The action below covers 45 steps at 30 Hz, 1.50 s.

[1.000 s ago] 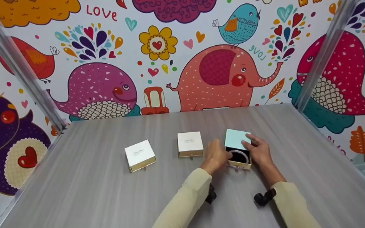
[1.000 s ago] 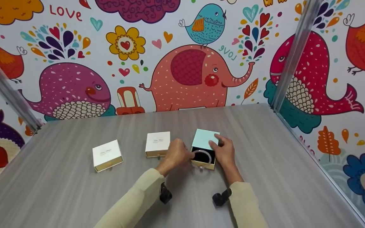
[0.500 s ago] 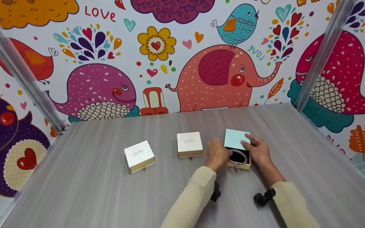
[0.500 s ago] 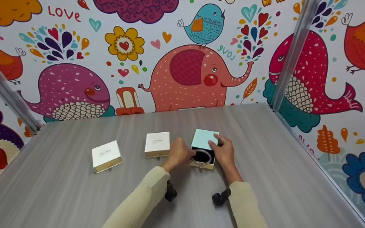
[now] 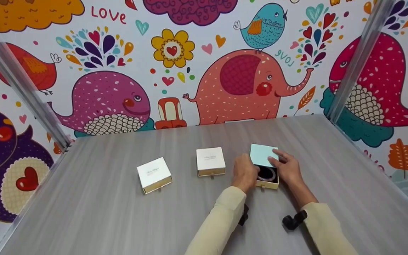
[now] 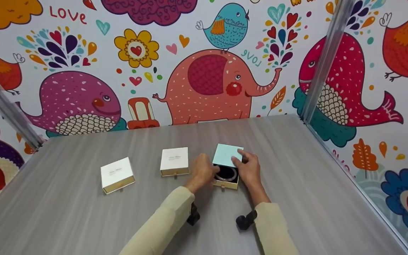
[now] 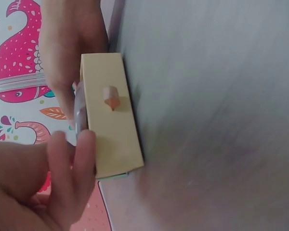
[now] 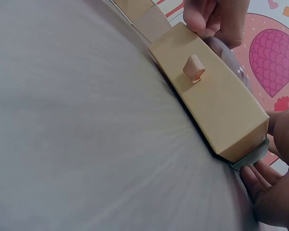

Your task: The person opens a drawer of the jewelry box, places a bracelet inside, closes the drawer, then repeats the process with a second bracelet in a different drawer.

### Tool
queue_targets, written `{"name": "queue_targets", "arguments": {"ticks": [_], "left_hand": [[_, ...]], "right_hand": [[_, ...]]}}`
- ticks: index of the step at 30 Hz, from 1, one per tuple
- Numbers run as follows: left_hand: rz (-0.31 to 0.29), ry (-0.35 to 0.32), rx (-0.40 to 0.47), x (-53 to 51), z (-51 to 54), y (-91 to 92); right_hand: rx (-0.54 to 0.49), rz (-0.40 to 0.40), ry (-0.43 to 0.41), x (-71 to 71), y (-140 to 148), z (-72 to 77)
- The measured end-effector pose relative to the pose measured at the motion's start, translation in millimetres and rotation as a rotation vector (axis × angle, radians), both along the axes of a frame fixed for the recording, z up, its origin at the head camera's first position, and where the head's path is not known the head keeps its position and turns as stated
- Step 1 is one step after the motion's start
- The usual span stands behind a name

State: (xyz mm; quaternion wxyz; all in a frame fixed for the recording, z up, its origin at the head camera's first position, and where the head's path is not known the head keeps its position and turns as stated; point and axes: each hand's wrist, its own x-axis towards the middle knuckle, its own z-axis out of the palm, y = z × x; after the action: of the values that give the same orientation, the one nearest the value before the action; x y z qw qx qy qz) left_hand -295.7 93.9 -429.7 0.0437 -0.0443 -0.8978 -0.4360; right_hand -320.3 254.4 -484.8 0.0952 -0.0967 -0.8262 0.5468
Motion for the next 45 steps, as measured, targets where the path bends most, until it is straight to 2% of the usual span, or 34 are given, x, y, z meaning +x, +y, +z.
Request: {"name": "queue_targets", "arguments": {"ticks": [3,10,18,28,33,39,45], "left_hand": [[0.003,0.023,-0.063,-0.7,-0.1,2.3],[0.064,0.053,-0.170,-3.2,-4.6,10.0],[0.096,0.107,-0.283,-4.4,-10.9,13.3],[0.091,0.148,-0.279,-5.5,-17.3,13.4],[0.081,0.125,-0.234,-4.9,-18.5,12.4],[0.086,0.121,-0.228,-4.3,-21.3,9.9],[0.038,0.124,-0.186,0.5,-20.0,6.5]], "right_hand": [[0.007,-0.002,0.006,-0.1,0.4,0.4],[0.005,0.008,0.006,1.3,0.4,0.5],[0.011,0.012,0.011,0.8,-1.0,0.7],[-0.048,0.022,-0.013,1.2,-0.7,1.2],[-0.023,0.015,-0.010,0.8,0.3,0.3],[-0.025,0.036,-0.003,1.4,0.2,-0.5],[-0.007,0.030,-0.012,1.7,1.6,-0.2]]}}
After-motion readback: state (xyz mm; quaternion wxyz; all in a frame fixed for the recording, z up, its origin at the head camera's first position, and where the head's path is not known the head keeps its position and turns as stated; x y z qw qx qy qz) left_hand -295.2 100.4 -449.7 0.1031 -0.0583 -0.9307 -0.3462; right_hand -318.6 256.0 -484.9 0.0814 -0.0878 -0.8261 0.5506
